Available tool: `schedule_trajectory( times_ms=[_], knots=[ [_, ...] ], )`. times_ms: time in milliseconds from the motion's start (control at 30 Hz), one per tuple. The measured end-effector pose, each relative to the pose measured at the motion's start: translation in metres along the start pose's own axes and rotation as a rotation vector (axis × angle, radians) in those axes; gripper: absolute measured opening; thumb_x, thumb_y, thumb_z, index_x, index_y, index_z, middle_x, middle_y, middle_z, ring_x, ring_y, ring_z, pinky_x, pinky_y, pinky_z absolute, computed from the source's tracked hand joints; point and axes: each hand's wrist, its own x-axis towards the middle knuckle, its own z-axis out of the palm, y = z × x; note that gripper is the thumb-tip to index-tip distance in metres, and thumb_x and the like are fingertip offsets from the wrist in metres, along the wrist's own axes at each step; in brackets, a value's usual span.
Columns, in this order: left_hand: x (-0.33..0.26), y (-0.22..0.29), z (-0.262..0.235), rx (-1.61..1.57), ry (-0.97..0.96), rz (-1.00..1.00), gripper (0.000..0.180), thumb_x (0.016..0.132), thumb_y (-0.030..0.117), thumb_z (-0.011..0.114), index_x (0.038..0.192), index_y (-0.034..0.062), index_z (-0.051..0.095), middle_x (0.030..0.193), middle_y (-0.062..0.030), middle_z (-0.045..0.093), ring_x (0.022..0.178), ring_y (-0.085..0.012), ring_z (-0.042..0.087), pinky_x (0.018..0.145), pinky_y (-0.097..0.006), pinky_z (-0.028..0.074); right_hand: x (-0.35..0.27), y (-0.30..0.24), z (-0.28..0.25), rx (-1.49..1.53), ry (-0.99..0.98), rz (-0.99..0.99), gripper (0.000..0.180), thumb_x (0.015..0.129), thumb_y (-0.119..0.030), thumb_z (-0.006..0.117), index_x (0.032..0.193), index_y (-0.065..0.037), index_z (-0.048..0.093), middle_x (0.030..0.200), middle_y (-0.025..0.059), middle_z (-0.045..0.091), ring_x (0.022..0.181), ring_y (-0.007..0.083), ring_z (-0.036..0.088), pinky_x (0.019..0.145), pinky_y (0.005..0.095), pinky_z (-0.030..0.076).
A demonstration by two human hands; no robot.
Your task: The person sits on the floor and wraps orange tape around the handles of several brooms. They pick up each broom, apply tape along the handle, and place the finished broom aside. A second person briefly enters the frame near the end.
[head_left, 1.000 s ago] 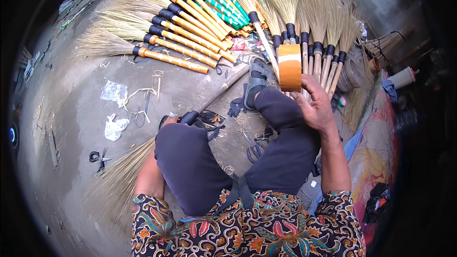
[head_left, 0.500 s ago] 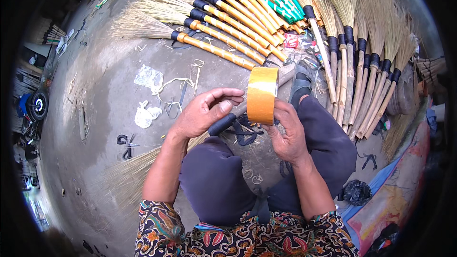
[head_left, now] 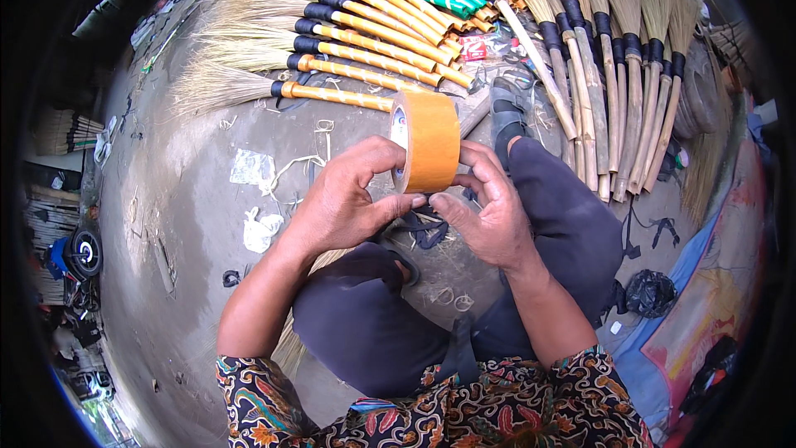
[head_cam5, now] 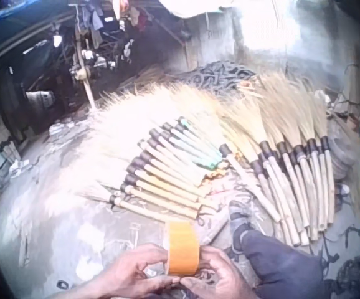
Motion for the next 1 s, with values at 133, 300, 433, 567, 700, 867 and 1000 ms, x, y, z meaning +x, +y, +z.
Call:
schedule_trajectory(
  times_ms=[133,300,433,567,700,867,1000],
  knots=[
    [0.006,0.012,0.003,0.187,-0.024,-0.061,0.043,0.088,0.017,0.088,0.124,0.0035,0.071,0.117,-0.0178,0.074,0.112,-0.0342,0.073,0.098,-0.042,0.057,-0.006,0.005,-0.001,0.045,0.058,0.125,0.042,0.099,-0.016,0.081,0.133,0.004,0.067,0.116,0.014,0.074,0.114,0.0254,0.071,0.101,0.0411,0.056],
    [0.015,0.022,0.002,0.193,0.194,-0.037,0.041,0.093,0.018,0.084,0.131,0.0038,0.073,0.123,-0.0166,0.075,0.116,-0.0334,0.073,0.101,-0.041,0.057,-0.011,0.012,-0.007,-0.417,0.062,-0.066,0.037,0.093,-0.013,0.081,0.125,0.004,0.069,0.11,0.0219,0.074,0.105,0.0403,0.071,0.096,0.0493,0.053],
    [0.02,0.021,0.01,0.25,0.209,0.039,0.035,0.095,0.019,0.083,0.127,0.0053,0.076,0.122,-0.0148,0.076,0.112,-0.0318,0.075,0.098,-0.04,0.058,-0.011,0.012,-0.002,-0.478,0.045,-0.116,0.036,0.092,-0.011,0.08,0.122,0.004,0.069,0.111,0.0231,0.073,0.105,0.0429,0.069,0.095,0.0509,0.051],
    [0.022,0.018,0.017,0.307,0.226,0.059,0.03,0.094,0.017,0.083,0.122,0.006,0.078,0.119,-0.0141,0.076,0.108,-0.0322,0.075,0.093,-0.04,0.059,-0.01,0.012,-0.002,-0.552,0.036,-0.158,0.037,0.092,-0.012,0.081,0.123,0.003,0.069,0.111,0.0213,0.074,0.106,0.0403,0.069,0.098,0.0496,0.049],
    [0.021,0.013,0.016,0.276,0.209,0.085,0.02,0.094,0.012,0.083,0.112,0.0049,0.077,0.114,-0.0122,0.076,0.104,-0.0313,0.075,0.09,-0.041,0.059,-0.01,0.014,-0.002,-0.576,0.023,-0.159,0.038,0.092,-0.013,0.08,0.124,0.003,0.069,0.111,0.02,0.074,0.106,0.0385,0.069,0.1,0.0489,0.048],
    [0.019,0.003,0.016,0.26,0.148,0.109,0.014,0.097,0.01,0.079,0.105,0.0023,0.07,0.105,-0.0133,0.073,0.1,-0.032,0.073,0.088,-0.041,0.057,-0.01,0.018,-0.002,-0.595,0.001,-0.134,0.039,0.092,-0.014,0.082,0.125,0.002,0.07,0.113,0.0191,0.075,0.109,0.0373,0.07,0.1,0.0476,0.048],
    [0.016,-0.005,0.016,0.091,0.125,0.04,0.016,0.099,0.012,0.076,0.109,0.0006,0.069,0.106,-0.0154,0.073,0.102,-0.033,0.073,0.09,-0.041,0.056,-0.011,0.02,-0.002,-0.583,-0.002,-0.104,0.038,0.093,-0.016,0.081,0.125,0.001,0.07,0.114,0.0179,0.075,0.109,0.0363,0.07,0.099,0.0467,0.047]
  ],
)
